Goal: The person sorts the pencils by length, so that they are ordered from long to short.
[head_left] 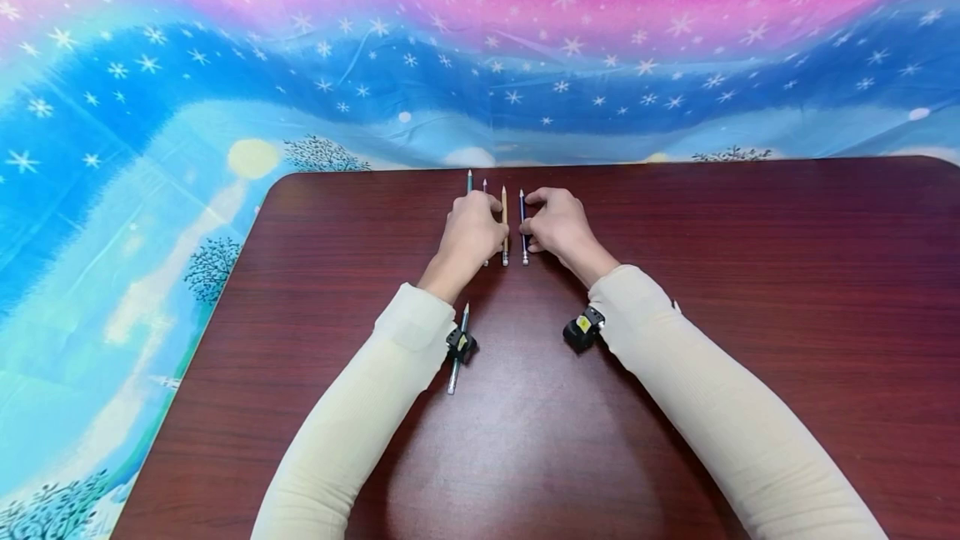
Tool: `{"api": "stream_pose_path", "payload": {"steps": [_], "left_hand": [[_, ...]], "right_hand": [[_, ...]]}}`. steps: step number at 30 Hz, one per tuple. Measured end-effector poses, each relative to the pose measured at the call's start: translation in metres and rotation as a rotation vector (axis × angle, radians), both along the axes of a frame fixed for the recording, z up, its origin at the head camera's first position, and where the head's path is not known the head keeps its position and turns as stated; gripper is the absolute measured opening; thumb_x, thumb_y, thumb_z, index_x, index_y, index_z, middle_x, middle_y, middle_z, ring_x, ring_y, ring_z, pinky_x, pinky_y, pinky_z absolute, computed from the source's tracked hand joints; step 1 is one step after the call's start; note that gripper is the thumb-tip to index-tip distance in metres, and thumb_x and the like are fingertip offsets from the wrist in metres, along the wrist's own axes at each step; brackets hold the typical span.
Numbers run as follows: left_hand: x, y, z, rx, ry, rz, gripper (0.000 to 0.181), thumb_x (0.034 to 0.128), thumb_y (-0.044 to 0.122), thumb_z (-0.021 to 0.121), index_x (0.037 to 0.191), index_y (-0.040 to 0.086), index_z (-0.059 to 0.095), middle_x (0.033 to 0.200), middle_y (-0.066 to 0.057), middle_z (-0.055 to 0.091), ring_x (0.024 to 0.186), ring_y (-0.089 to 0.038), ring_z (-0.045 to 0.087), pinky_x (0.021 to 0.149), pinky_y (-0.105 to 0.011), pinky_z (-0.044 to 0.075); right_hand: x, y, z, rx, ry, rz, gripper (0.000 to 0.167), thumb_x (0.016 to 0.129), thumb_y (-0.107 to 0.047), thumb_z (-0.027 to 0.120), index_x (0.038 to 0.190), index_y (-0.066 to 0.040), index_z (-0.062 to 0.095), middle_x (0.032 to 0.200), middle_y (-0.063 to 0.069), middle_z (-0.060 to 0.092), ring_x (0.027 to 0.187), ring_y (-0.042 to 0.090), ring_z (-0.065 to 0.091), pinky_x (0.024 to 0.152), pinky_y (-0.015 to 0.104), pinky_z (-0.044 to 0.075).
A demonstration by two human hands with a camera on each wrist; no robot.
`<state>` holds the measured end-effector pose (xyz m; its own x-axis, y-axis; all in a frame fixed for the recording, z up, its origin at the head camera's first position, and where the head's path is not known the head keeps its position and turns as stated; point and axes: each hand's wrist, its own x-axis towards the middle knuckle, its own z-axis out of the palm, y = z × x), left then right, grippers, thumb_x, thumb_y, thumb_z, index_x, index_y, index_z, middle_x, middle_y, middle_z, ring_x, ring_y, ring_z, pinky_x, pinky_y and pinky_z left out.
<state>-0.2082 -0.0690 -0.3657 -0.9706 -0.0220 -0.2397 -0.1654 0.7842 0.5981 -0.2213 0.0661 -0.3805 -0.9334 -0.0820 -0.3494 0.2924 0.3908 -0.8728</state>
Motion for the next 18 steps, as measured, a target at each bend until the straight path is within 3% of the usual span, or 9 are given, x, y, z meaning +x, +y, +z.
{"api": "stream_pose_path", "payload": {"steps": [7, 14, 18], "left_hand": [[0.0004, -0.0004, 0.0024, -0.024, 0.020, -0.008, 0.038, 0.1008, 0.011, 0.068, 0.139, 0.009, 0.068, 0.120, -0.010, 0.076, 0.078, -0.018, 0.075, 0.072, -0.031, 0.060], [0.0005, -0.0019, 0.0027, -0.004, -0.001, -0.004, 0.038, 0.1032, 0.014, 0.066, 0.141, 0.009, 0.067, 0.126, -0.010, 0.074, 0.077, -0.015, 0.076, 0.066, -0.026, 0.061], [0.0024, -0.0036, 0.0049, 0.029, -0.009, 0.006, 0.036, 0.1048, 0.017, 0.065, 0.139, 0.009, 0.067, 0.120, -0.011, 0.076, 0.073, -0.014, 0.076, 0.062, -0.025, 0.060]], "right_hand": [[-0.0002, -0.0007, 0.0004, 0.001, -0.003, 0.000, 0.057, 0.094, 0.008, 0.066, 0.148, -0.001, 0.055, 0.086, 0.011, 0.054, 0.049, 0.010, 0.058, 0.057, 0.026, 0.061], [-0.0008, 0.0006, 0.0006, -0.026, -0.023, -0.005, 0.055, 0.095, 0.006, 0.066, 0.148, -0.001, 0.055, 0.091, 0.014, 0.060, 0.048, 0.010, 0.059, 0.056, 0.026, 0.061], [-0.0007, 0.0045, 0.0021, -0.045, -0.042, -0.010, 0.053, 0.096, 0.003, 0.067, 0.148, -0.001, 0.054, 0.095, 0.015, 0.064, 0.049, 0.011, 0.060, 0.057, 0.027, 0.062]]}}
